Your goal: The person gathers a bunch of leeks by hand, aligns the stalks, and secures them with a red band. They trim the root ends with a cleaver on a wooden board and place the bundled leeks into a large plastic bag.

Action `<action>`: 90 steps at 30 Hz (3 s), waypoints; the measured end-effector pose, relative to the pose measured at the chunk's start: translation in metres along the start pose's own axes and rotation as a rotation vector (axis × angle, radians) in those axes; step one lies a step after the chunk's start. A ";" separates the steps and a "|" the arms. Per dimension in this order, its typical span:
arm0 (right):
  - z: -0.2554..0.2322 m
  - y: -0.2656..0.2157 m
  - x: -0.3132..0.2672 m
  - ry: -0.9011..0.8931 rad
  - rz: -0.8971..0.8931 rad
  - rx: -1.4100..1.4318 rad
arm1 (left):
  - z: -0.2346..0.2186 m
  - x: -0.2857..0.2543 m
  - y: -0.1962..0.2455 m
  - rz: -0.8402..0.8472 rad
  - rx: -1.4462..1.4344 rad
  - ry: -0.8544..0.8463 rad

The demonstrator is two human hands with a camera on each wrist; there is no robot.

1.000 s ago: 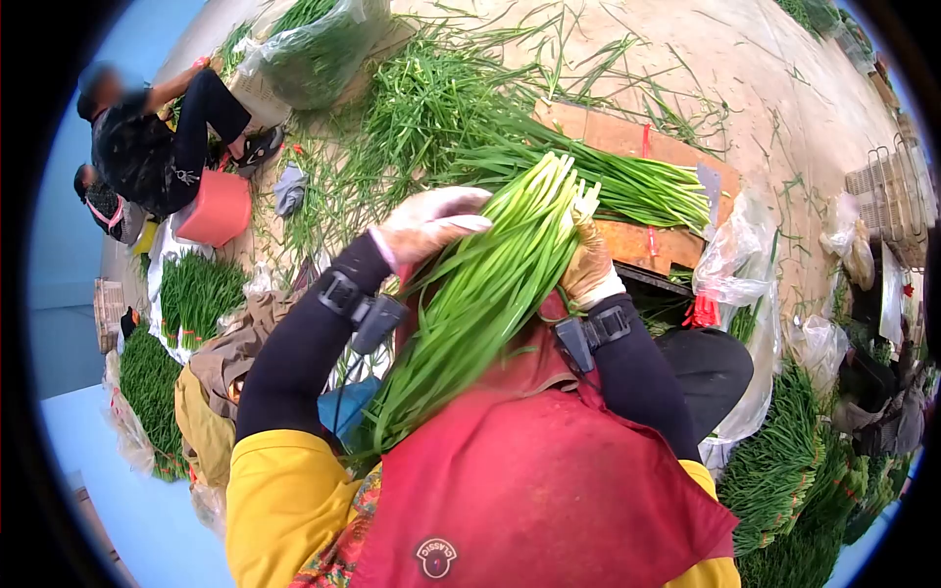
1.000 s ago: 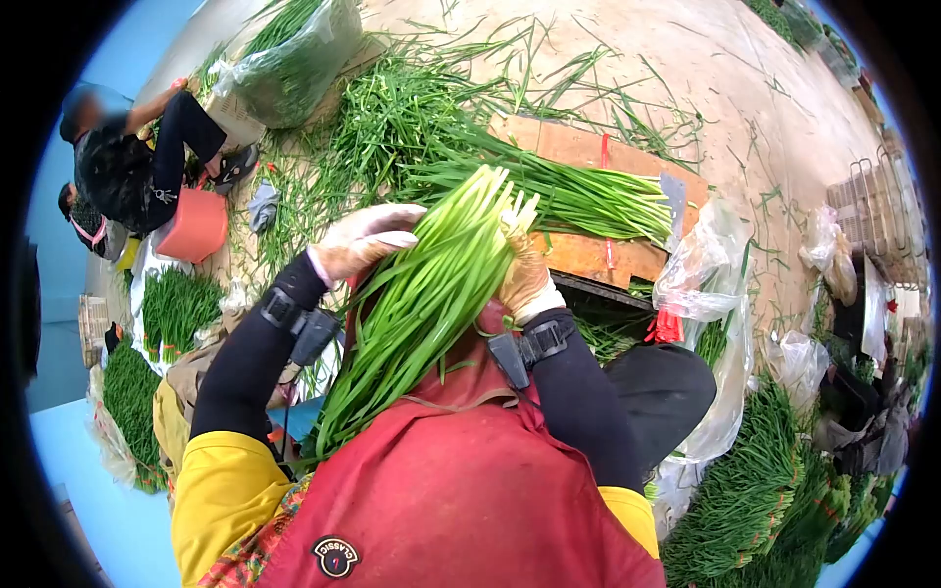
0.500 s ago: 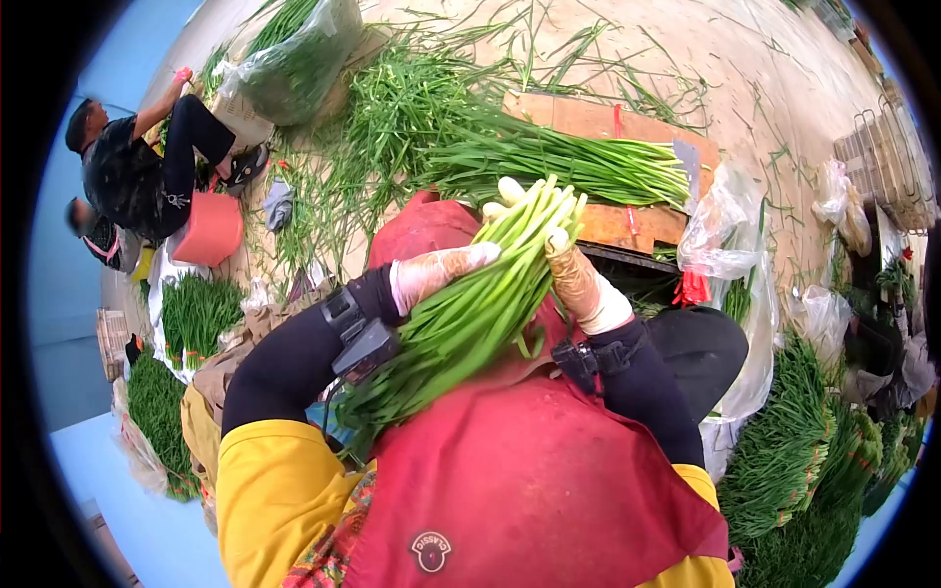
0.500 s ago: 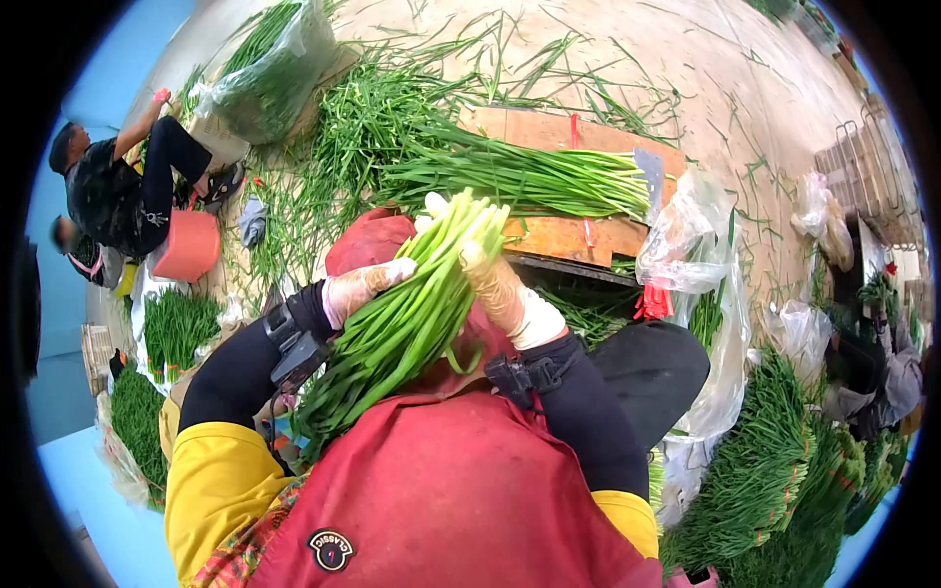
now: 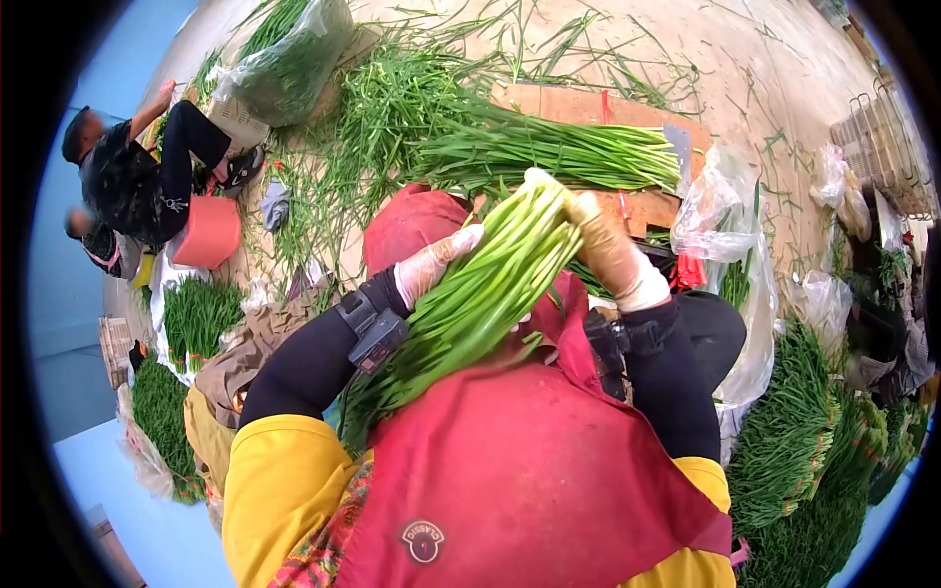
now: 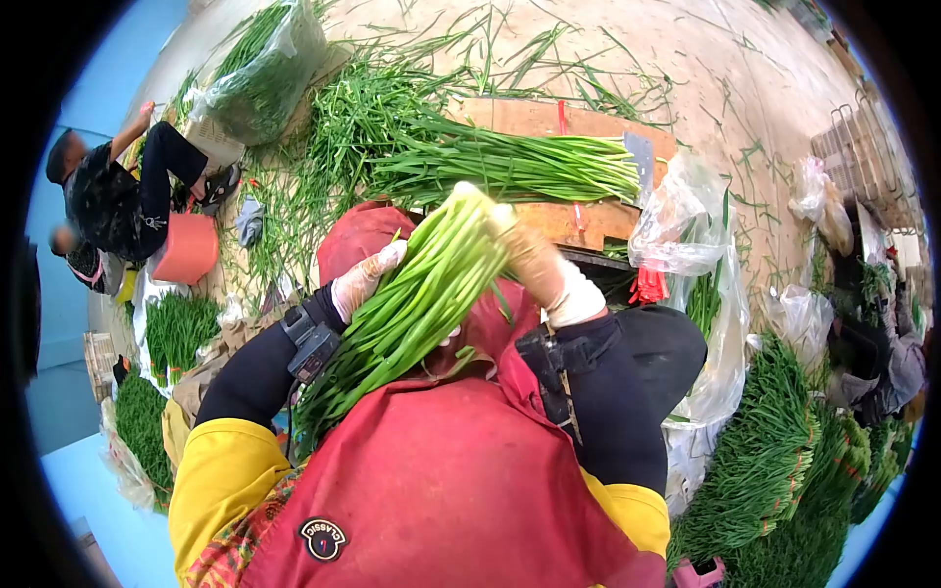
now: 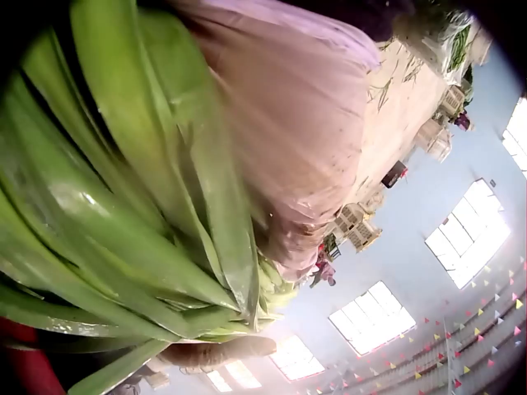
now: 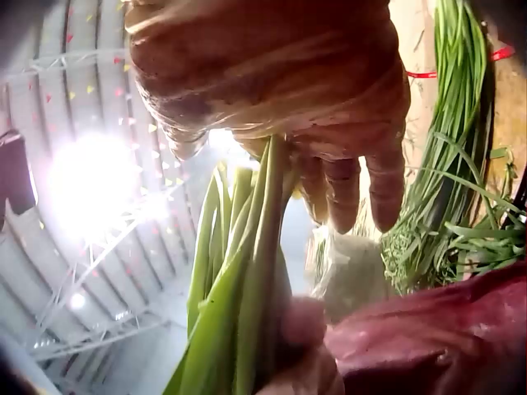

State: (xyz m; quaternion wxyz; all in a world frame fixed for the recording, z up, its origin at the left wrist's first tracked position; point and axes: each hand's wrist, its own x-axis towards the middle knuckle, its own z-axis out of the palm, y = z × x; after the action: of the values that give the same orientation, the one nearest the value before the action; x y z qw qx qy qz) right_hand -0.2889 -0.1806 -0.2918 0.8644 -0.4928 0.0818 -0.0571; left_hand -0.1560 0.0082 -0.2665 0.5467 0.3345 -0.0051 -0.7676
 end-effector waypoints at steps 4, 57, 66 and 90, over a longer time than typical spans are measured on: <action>-0.009 -0.010 -0.018 0.134 -0.047 0.036 | 0.000 0.000 -0.001 0.008 0.006 -0.030; -0.107 -0.080 -0.164 0.992 -0.535 -0.522 | -0.015 -0.013 0.003 0.148 0.138 0.028; -0.036 -0.027 -0.133 0.146 0.363 -0.946 | -0.031 -0.020 0.007 0.224 0.108 0.047; 0.001 0.025 -0.032 -0.073 0.117 -0.141 | 0.005 -0.018 0.005 0.200 0.204 -0.103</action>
State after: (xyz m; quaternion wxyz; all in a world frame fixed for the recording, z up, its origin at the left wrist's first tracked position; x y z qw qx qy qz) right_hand -0.3193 -0.1611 -0.3098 0.8317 -0.5487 0.0826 0.0176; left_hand -0.1511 0.0195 -0.2515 0.5827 0.3465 -0.1443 -0.7209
